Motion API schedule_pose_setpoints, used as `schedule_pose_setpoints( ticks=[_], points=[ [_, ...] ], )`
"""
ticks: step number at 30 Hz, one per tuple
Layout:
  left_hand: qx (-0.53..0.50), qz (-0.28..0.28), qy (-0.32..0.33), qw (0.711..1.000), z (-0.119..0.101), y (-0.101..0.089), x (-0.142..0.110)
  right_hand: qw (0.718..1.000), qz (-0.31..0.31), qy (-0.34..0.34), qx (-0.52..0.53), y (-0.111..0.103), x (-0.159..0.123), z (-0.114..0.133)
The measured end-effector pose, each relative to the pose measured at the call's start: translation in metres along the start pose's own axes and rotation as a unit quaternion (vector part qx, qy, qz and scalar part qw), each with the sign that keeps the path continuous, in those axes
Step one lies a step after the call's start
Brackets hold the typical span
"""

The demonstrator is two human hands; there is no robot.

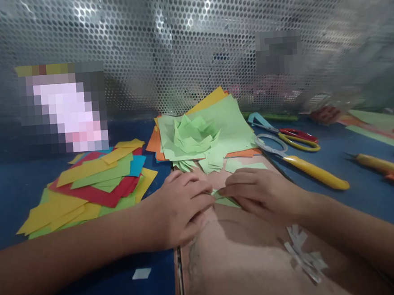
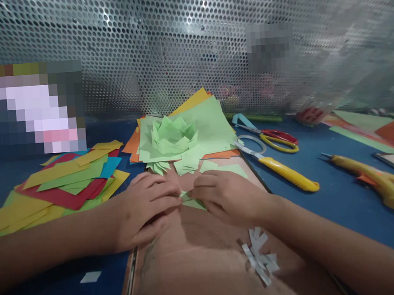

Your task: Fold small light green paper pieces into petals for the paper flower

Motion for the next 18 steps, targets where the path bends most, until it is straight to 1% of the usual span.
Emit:
schedule_pose_setpoints(
  ticks=[3, 6, 10, 18],
  points=[
    [-0.007, -0.001, 0.009, 1.0, -0.0019, -0.001, 0.0006, 1.0, 0.014, -0.007, 0.017, -0.0005, -0.0005, 0.0013],
    [-0.01, 0.007, 0.001, 1.0, -0.0022, -0.0015, 0.0013, 1.0, 0.02, 0.002, 0.024, -0.0019, 0.0001, 0.0012],
    [-0.007, 0.012, 0.009, 1.0, -0.0041, -0.0033, 0.001, 1.0, 0.018, 0.01, -0.004, -0.0002, 0.0012, -0.0001],
    [-0.041, -0.014, 0.071, 0.996, -0.0068, -0.0054, -0.0024, 0.996, -0.025, 0.006, -0.08, 0.003, 0.0021, -0.0061]
  ],
)
Point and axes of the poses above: each hand's wrist, its own x-axis towards the middle knuckle, its own y-axis out of the palm, z = x × y, the point moved 8 cm from there along x, towards the middle knuckle, and after that the axes turned 15 degrees about -x, right-handed, at the moved point
